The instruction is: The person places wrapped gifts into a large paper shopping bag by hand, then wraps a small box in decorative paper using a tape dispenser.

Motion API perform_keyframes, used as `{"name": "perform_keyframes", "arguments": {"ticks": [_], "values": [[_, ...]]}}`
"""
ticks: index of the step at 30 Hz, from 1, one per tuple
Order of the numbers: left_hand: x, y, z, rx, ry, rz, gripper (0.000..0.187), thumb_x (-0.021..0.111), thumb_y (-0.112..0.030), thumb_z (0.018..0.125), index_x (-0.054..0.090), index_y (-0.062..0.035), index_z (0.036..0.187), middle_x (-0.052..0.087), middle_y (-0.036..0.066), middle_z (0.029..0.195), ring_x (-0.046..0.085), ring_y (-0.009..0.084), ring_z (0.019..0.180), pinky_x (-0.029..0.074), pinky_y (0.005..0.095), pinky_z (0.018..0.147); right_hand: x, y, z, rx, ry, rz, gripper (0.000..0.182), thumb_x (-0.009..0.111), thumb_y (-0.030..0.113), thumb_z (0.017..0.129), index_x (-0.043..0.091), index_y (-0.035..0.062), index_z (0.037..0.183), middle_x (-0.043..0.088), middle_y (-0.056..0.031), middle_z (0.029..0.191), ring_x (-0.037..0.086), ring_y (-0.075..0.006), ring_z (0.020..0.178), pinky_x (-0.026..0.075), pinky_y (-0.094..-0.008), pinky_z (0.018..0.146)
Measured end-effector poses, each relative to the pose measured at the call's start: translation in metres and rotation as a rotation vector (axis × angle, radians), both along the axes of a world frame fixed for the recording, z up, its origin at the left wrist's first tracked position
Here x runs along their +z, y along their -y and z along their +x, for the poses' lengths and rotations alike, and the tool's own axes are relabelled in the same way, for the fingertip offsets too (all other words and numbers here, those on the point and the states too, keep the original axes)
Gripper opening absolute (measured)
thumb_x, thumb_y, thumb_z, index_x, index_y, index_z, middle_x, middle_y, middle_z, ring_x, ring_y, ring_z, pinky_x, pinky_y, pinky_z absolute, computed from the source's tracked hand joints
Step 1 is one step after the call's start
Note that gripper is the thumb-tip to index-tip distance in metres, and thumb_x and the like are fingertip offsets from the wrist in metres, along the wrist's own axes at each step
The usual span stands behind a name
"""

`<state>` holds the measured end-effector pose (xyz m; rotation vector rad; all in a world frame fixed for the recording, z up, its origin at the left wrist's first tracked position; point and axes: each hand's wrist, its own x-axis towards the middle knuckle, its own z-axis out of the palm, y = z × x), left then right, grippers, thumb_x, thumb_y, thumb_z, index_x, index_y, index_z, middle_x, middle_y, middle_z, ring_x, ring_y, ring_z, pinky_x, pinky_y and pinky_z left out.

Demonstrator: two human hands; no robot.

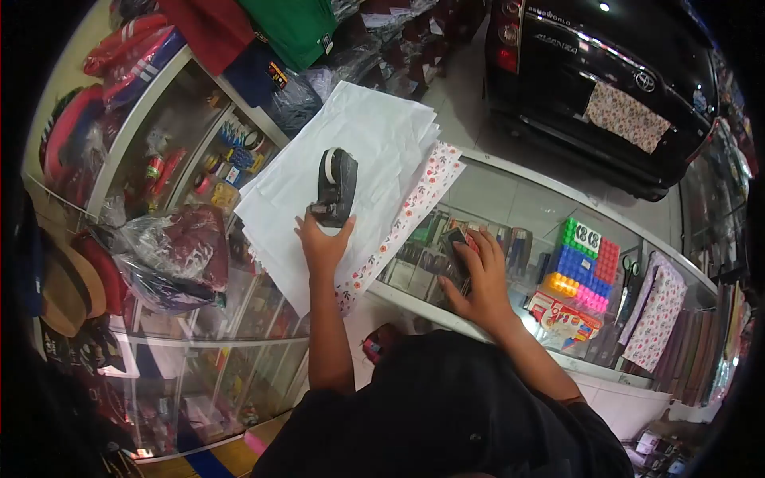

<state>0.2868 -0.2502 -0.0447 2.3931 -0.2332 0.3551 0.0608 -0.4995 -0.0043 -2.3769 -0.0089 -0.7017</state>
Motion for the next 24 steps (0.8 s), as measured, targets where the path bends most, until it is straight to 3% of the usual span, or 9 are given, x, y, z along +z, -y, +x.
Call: {"name": "perform_keyframes", "arguments": {"ticks": [2, 4, 6, 7, 10, 12, 14, 17, 24], "values": [[0.004, 0.006, 0.000, 0.076, 0.002, -0.095, 0.105, 0.089, -0.044, 0.073, 0.038, 0.0083, 0.149, 0.052, 0.032, 0.142, 0.040, 0.0446, 0.145, 0.020, 0.0544, 0.124, 0.032, -0.008, 0.003, -0.098, 0.080, -0.126, 0.055, 0.079, 0.022, 0.080, 0.059, 0.0033, 0.128, 0.050, -0.0239, 0.141, 0.043, -0.0466, 0.135, 0.037, -0.0555, 0.111], [0.006, 0.012, 0.001, 0.081, -0.029, -0.135, 0.106, 0.088, -0.045, 0.074, 0.036, 0.0062, 0.151, 0.050, 0.031, 0.144, 0.032, 0.0469, 0.149, 0.017, 0.0576, 0.125, 0.060, -0.018, 0.020, -0.084, 0.139, -0.095, 0.047, 0.078, 0.018, 0.081, 0.062, 0.0029, 0.122, 0.054, -0.0225, 0.136, 0.048, -0.0451, 0.131, 0.040, -0.0521, 0.108], [0.001, 0.016, 0.002, 0.108, 0.005, -0.030, 0.097, 0.088, -0.044, 0.075, 0.043, 0.0050, 0.146, 0.054, 0.030, 0.140, 0.032, 0.0498, 0.148, 0.018, 0.0594, 0.124, 0.082, -0.029, 0.046, 0.046, 0.195, 0.174, 0.038, 0.075, 0.011, 0.083, 0.063, 0.0020, 0.118, 0.056, -0.0222, 0.133, 0.056, -0.0411, 0.121, 0.048, -0.0446, 0.099], [-0.002, 0.014, 0.003, 0.090, -0.002, -0.031, 0.076, 0.087, -0.041, 0.077, 0.055, 0.0058, 0.129, 0.059, 0.032, 0.133, 0.032, 0.0562, 0.145, 0.017, 0.0632, 0.123, 0.090, -0.036, 0.065, 0.099, 0.209, 0.300, 0.031, 0.072, 0.007, 0.087, 0.064, 0.0005, 0.116, 0.062, -0.0193, 0.122, 0.065, -0.0305, 0.106, 0.054, -0.0354, 0.083], [-0.017, 0.013, 0.005, 0.086, 0.108, -0.064, 0.064, 0.085, -0.038, 0.080, 0.059, 0.0050, 0.119, 0.061, 0.033, 0.128, 0.036, 0.0564, 0.143, 0.015, 0.0656, 0.122, 0.056, -0.039, 0.146, 0.223, -0.146, 0.739, 0.030, 0.071, 0.012, 0.092, 0.065, -0.0021, 0.118, 0.072, -0.0097, 0.090, 0.068, -0.0157, 0.075, 0.052, -0.0284, 0.062], [-0.015, 0.012, 0.001, 0.073, 0.132, -0.061, 0.063, 0.084, -0.037, 0.082, 0.058, 0.0067, 0.119, 0.061, 0.035, 0.127, 0.039, 0.0554, 0.141, 0.015, 0.0656, 0.122, 0.066, -0.037, 0.178, 0.212, -0.356, 0.834, 0.030, 0.071, 0.022, 0.094, 0.069, -0.0064, 0.104, 0.073, -0.0122, 0.079, 0.068, -0.0196, 0.059, 0.054, -0.0304, 0.055], [-0.016, 0.012, 0.003, 0.072, 0.113, -0.075, 0.064, 0.084, -0.037, 0.082, 0.058, 0.0081, 0.118, 0.060, 0.035, 0.127, 0.041, 0.0533, 0.141, 0.015, 0.0650, 0.122, 0.053, -0.034, 0.209, 0.002, -0.847, 0.401, 0.043, 0.071, 0.033, 0.094, 0.071, -0.0086, 0.084, 0.072, -0.0141, 0.067, 0.068, -0.0231, 0.049, 0.055, -0.0346, 0.049], [-0.007, 0.010, -0.001, 0.048, 0.072, -0.167, 0.066, 0.084, -0.036, 0.082, 0.056, 0.0107, 0.119, 0.061, 0.036, 0.123, 0.048, 0.0536, 0.133, 0.014, 0.0641, 0.123, 0.045, -0.038, 0.227, -0.152, -0.880, 0.335, 0.049, 0.071, 0.037, 0.093, 0.070, -0.0066, 0.069, 0.070, -0.0135, 0.061, 0.068, -0.0249, 0.047, 0.055, -0.0377, 0.045], [-0.004, 0.007, -0.008, 0.056, 0.103, -0.165, 0.067, 0.086, -0.033, 0.080, 0.056, 0.0118, 0.121, 0.063, 0.040, 0.120, 0.051, 0.0550, 0.130, 0.005, 0.0669, 0.123, 0.007, -0.031, 0.239, -0.116, -0.601, 0.442, 0.042, 0.075, 0.030, 0.088, 0.070, -0.0083, 0.073, 0.070, -0.0172, 0.064, 0.066, -0.0241, 0.045, 0.055, -0.0386, 0.046]]}}
